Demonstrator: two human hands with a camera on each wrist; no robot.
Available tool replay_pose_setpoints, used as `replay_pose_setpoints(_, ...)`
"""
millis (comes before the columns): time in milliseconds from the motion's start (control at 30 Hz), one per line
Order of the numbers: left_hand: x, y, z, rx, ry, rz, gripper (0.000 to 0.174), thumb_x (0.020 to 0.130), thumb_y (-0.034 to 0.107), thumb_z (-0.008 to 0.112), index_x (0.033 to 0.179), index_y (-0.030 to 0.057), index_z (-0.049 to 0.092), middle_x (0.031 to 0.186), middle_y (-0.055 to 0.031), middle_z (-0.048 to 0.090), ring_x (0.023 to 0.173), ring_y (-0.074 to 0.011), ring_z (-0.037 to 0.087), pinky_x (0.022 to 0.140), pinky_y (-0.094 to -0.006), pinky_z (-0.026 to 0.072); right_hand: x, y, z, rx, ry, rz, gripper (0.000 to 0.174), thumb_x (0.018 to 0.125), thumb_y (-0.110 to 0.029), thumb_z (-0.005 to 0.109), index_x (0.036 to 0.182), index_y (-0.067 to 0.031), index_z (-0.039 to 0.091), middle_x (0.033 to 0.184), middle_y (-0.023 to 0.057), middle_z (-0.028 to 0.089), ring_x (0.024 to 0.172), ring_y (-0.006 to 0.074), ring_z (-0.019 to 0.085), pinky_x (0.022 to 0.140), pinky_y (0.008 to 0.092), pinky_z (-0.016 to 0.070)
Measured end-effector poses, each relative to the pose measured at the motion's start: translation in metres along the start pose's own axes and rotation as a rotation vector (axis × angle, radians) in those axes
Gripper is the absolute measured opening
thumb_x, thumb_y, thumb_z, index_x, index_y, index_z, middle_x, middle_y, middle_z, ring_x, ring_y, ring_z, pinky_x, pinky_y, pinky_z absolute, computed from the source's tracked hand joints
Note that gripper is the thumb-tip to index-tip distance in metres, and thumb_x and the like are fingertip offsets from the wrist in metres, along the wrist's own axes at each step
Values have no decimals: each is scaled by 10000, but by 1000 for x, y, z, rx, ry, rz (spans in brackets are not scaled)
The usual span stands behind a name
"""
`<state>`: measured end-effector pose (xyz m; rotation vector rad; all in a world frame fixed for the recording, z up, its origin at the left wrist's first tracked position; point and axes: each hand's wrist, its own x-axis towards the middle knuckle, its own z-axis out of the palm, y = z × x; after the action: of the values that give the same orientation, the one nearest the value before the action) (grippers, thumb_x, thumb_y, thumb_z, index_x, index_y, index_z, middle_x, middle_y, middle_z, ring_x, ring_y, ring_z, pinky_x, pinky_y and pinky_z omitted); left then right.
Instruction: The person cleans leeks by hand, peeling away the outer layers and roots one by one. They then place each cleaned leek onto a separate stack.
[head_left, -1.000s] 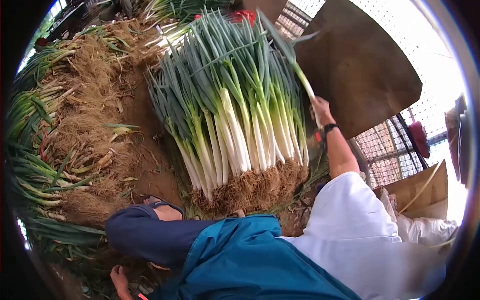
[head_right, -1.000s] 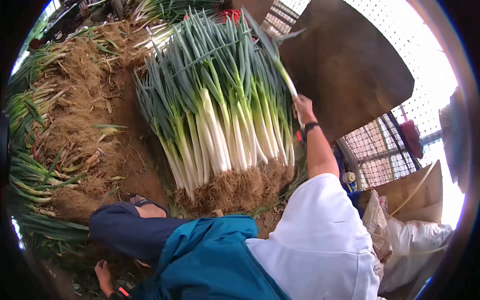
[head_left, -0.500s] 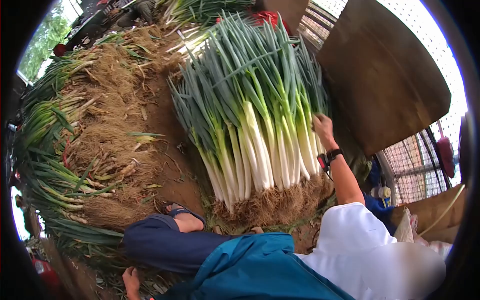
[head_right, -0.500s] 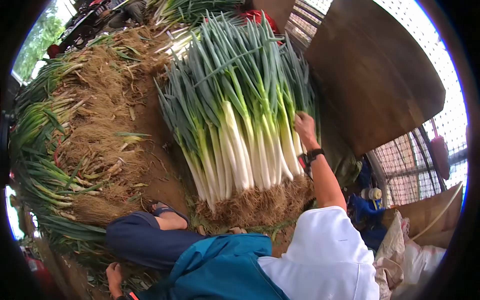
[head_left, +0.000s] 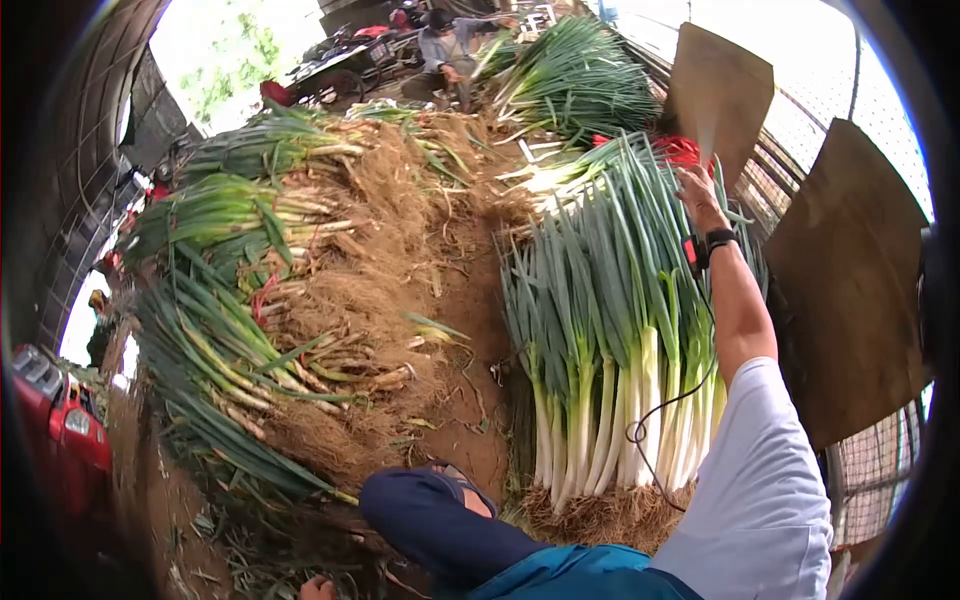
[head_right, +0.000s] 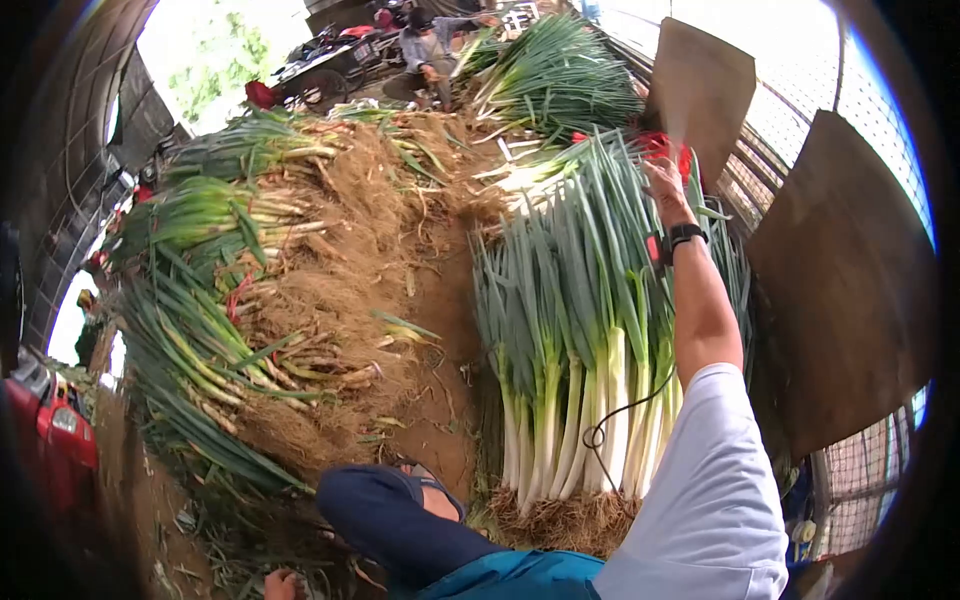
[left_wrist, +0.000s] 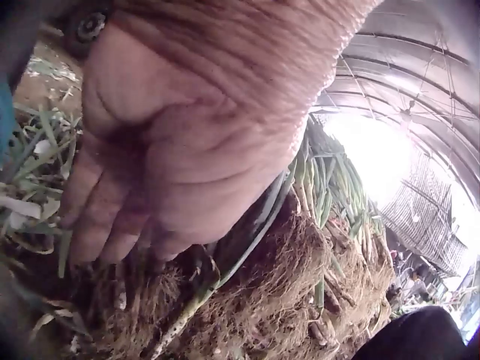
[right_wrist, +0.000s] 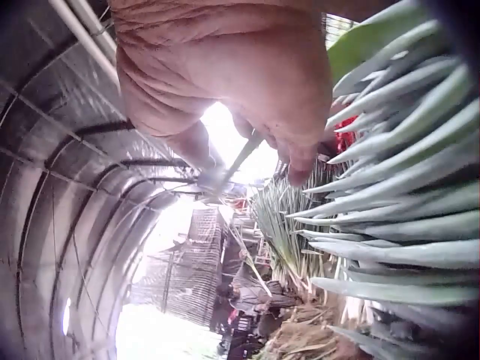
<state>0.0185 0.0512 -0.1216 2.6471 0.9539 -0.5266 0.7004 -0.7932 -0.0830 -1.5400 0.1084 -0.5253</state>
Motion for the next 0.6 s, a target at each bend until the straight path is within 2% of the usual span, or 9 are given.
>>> replay_pose_setpoints(67, 12, 16, 3, -294, -50, -156, 298, 880, 214, 597, 1004, -52, 646, 841, -208, 661, 760, -315, 653, 679, -442, 513, 25, 24, 0, -25, -113, 60, 396, 879, -311, 664, 1187, -88, 557, 1050, 51, 594, 962, 213, 593, 729, 412, 534)
replay_pose_setpoints(100, 25, -31, 34, -177, 148, 269, 320, 890, 181, 578, 1095, -54, 646, 917, -191, 690, 806, -262, 669, 700, -393, 527, 40, 46, 0, 112, -256, 173, 390, 889, -302, 651, 1199, -85, 556, 1019, 49, 613, 932, 209, 615, 722, 404, 542)
replay_pose_setpoints(133, -5, 33, 1, -346, 98, -5, 330, 885, 214, 572, 1077, -41, 656, 978, -220, 685, 868, -337, 667, 751, -411, 518, 88, 113, -13, 430, -540, 473, 385, 900, -292, 638, 1211, -81, 555, 988, 47, 633, 903, 205, 637, 715, 396, 549)
replay_pose_setpoints(167, 5, -1, 19, -297, 111, 55, 328, 880, 235, 569, 1037, -37, 666, 994, -237, 669, 881, -371, 660, 772, -416, 512, 20, 69, 42, 159, -399, 352, 383, 902, -287, 638, 1207, -69, 562, 953, 50, 648, 840, 199, 657, 686, 370, 556)
replay_pose_setpoints(200, -6, 13, 6, -328, 146, 75, 331, 875, 257, 580, 992, -37, 675, 954, -237, 662, 839, -362, 661, 752, -409, 516, -55, 15, 103, -131, -246, 276, 381, 904, -281, 638, 1204, -57, 569, 918, 53, 663, 777, 193, 677, 657, 344, 564)
replay_pose_setpoints(233, -11, 15, -5, -369, 39, -43, 342, 871, 259, 585, 999, -46, 672, 948, -217, 672, 801, -326, 672, 733, -398, 522, -88, 1, 139, -105, -325, 245, 360, 911, -273, 631, 1183, -42, 580, 907, 65, 665, 742, 188, 678, 630, 326, 564)
replay_pose_setpoints(267, -8, -8, 8, -561, 99, -51, 336, 868, 243, 591, 1006, -53, 674, 949, -192, 686, 766, -284, 680, 717, -386, 528, -120, -13, 174, -76, -404, 215, 341, 918, -264, 623, 1162, -27, 591, 897, 77, 667, 707, 184, 679, 603, 307, 564)
replay_pose_setpoints(400, -23, -8, -26, -581, 91, -123, 394, 921, 218, 561, 1194, -64, 596, 970, -152, 687, 727, -182, 675, 672, -342, 545, -220, -96, 315, -44, -789, 150, 319, 960, -286, 596, 1102, -3, 638, 856, 43, 669, 656, 127, 632, 594, 269, 542)
replay_pose_setpoints(600, -26, -23, -36, -686, 181, -36, 373, 907, 211, 583, 1168, -55, 607, 874, -129, 689, 667, -183, 654, 636, -343, 524, -375, -209, 503, 260, -1313, -110, 381, 963, -265, 613, 1162, 59, 592, 942, 101, 676, 740, 135, 648, 668, 259, 547)
